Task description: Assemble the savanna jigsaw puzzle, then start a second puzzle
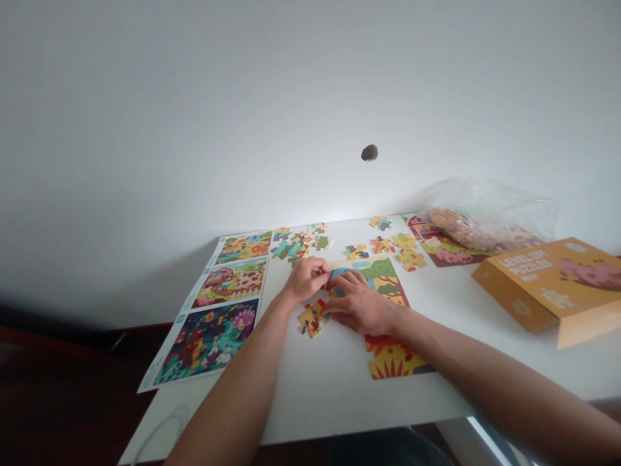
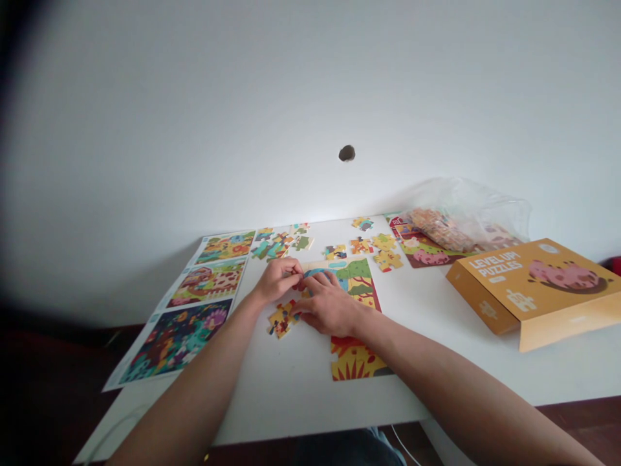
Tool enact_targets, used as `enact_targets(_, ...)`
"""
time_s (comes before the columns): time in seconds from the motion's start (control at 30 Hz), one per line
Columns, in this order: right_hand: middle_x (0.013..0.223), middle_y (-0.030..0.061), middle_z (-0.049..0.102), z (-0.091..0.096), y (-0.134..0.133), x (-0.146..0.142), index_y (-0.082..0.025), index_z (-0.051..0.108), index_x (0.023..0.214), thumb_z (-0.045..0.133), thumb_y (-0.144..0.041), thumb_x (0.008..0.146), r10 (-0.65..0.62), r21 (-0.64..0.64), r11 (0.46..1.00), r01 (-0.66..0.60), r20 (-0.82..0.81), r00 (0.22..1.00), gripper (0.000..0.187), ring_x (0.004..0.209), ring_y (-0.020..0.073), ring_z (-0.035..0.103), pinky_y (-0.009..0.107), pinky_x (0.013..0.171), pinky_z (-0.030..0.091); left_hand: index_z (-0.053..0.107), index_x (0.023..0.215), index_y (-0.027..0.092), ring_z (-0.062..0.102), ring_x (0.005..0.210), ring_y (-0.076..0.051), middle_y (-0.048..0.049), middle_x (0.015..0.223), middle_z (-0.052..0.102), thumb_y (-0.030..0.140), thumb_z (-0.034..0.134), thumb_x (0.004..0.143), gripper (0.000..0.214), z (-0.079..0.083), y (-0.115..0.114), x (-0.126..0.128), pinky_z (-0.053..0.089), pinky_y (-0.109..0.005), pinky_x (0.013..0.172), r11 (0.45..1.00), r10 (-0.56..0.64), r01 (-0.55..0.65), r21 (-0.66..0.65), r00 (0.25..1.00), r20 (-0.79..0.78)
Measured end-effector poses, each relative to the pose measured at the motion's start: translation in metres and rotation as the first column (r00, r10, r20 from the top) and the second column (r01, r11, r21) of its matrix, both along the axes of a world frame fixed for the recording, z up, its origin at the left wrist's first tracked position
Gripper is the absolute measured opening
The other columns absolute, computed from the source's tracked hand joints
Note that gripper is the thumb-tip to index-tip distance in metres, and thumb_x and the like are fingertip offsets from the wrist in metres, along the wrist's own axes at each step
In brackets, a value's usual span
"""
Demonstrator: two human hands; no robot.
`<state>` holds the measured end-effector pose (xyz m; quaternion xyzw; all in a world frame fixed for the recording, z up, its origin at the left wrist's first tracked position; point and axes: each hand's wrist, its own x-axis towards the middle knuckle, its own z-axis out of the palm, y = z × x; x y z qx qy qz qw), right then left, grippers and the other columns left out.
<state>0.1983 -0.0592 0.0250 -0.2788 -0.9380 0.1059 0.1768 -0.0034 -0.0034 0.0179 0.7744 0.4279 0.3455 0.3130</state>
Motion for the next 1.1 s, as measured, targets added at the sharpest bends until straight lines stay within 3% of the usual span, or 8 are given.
enact_targets(0.17,0.126,0.0136,0.05,0.001,-0.001,0.001,-0.025,0.067,0.12,0.056,-0.036,0.093,-0.07,0.0,0.998,0.07,0.009,0.998,0.031,0.118,0.0301,0.042,0.053,0.106,0.031,0.064,0.063,0.015,0.058,0.055,-0.012,-0.0001,0.061,0.064,0.014,0.056,0.07,0.011,0.0,0.0,0.0,0.044,-0.024,0.057,1.0,0.018,-0.017,0.02,0.999,-0.028)
enact_targets(0.53,0.125,0.0108,0.051,0.006,-0.001,0.004,-0.031,0.071,0.113,0.057,-0.029,0.092,-0.038,-0.021,0.999,0.038,0.015,0.999,0.025,0.121,0.0296,0.041,0.053,0.105,0.031,0.065,0.062,0.015,0.058,0.053,-0.013,-0.0004,0.058,0.064,0.017,0.057,0.07,0.011,0.001,-0.001,0.0,0.044,-0.024,0.055,1.0,0.026,-0.026,0.01,1.0,0.003)
enact_targets(0.6,0.126,0.0116,0.051,0.008,-0.003,0.003,-0.029,0.071,0.112,0.059,-0.039,0.091,-0.043,-0.018,0.999,0.043,0.012,0.999,0.026,0.121,0.0304,0.042,0.054,0.106,0.03,0.065,0.063,0.015,0.058,0.053,-0.013,-0.0005,0.059,0.064,0.017,0.057,0.07,0.011,0.0,0.0,0.0,0.044,-0.024,0.055,0.999,0.03,-0.03,0.013,1.0,0.004)
enact_targets(0.73,0.124,0.0147,0.052,0.011,-0.011,-0.002,-0.022,0.071,0.106,0.064,-0.073,0.075,-0.068,0.011,0.998,0.068,0.031,0.997,0.06,0.122,0.0351,0.041,0.061,0.11,0.024,0.064,0.062,0.016,0.058,0.053,-0.013,-0.0007,0.057,0.064,0.015,0.056,0.068,0.011,-0.001,0.001,0.0,0.045,-0.025,0.057,0.999,0.026,-0.026,0.028,1.0,0.008)
enact_targets(0.8,0.127,0.0163,0.051,0.012,-0.015,-0.007,-0.02,0.071,0.103,0.065,-0.078,0.069,-0.081,0.044,0.996,0.079,0.049,0.996,0.067,0.126,0.0372,0.038,0.064,0.112,0.019,0.063,0.061,0.016,0.058,0.055,-0.014,-0.0007,0.056,0.064,0.013,0.055,0.067,0.011,-0.001,0.002,0.0,0.046,-0.026,0.059,0.999,0.017,-0.017,0.042,1.0,0.011)
enact_targets(1.1,0.134,0.0153,0.047,0.011,-0.014,-0.009,-0.024,0.068,0.116,0.069,-0.06,0.076,-0.123,-0.036,0.992,0.125,0.056,0.991,0.054,0.129,0.0365,0.038,0.065,0.112,0.019,0.064,0.064,0.016,0.059,0.054,-0.014,-0.0003,0.059,0.065,0.016,0.057,0.069,0.01,-0.003,0.002,0.0,0.046,-0.026,0.057,0.999,0.043,-0.044,0.023,0.998,0.034)
